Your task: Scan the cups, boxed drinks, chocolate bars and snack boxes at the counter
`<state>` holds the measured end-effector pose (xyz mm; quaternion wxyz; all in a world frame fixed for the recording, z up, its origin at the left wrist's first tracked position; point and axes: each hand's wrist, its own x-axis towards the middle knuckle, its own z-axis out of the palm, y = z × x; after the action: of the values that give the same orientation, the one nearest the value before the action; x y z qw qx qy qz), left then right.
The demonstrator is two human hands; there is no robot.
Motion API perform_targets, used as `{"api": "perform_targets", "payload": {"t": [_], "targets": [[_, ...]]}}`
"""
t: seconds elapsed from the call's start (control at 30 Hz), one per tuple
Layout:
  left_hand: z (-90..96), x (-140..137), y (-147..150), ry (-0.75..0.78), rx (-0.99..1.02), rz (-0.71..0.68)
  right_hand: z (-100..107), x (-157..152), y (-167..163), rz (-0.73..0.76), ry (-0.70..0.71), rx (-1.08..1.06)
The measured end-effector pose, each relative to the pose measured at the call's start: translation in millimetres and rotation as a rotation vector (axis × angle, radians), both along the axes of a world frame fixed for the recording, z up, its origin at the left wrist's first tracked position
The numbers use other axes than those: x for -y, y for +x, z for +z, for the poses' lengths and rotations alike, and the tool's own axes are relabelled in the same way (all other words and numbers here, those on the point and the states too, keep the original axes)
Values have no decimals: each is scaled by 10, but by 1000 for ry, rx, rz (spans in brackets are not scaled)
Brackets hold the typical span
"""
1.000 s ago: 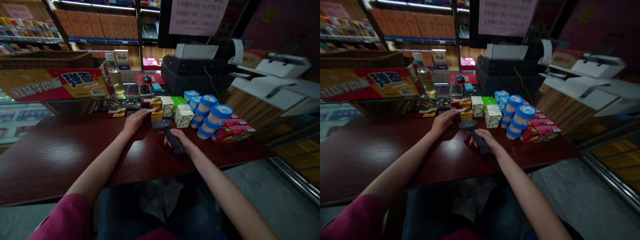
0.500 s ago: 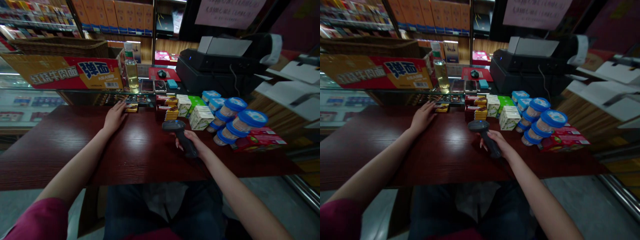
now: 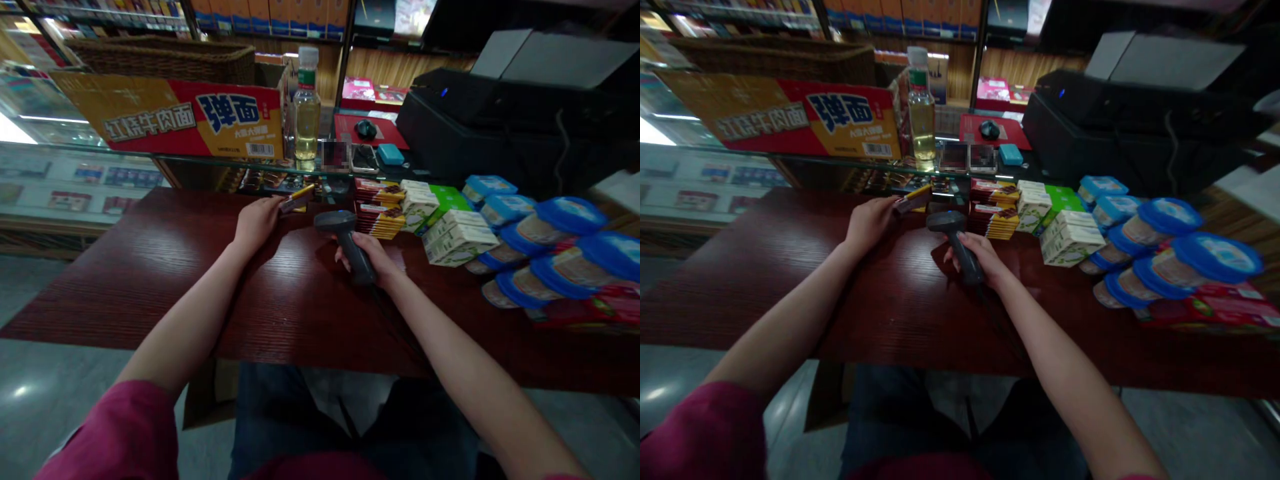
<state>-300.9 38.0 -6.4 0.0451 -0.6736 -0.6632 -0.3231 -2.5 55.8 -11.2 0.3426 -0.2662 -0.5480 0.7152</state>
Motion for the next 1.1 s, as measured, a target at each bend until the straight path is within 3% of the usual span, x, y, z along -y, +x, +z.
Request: {"api": "perform_targets", "payload": {"t": [0.1,0.23,0.37,0.63,0.8,0.87,1.0,1.1], "targets": [[-33,23,91,-32,307,-14,-11,23,60,-16,5,-15],[-136,-8,214,-249,677,-73,-18,51,82,7,37,14],[-187,-7,292,-339,842,-154,-5,73,71,25,40,42],[-129,33,324,-367,771,-79,43,89,88,37,56,56],[-128,14,321,-353,882,-145,-1,76,101,10,45,23],[-95,39,305,-260,808,-138,-14,103,152,2,33,14],[59,174,334,57,448,-126,-8,230,412,-6,17,11],[172,258,485,194,221,-204,4,338,710,-21,9,18]]}}
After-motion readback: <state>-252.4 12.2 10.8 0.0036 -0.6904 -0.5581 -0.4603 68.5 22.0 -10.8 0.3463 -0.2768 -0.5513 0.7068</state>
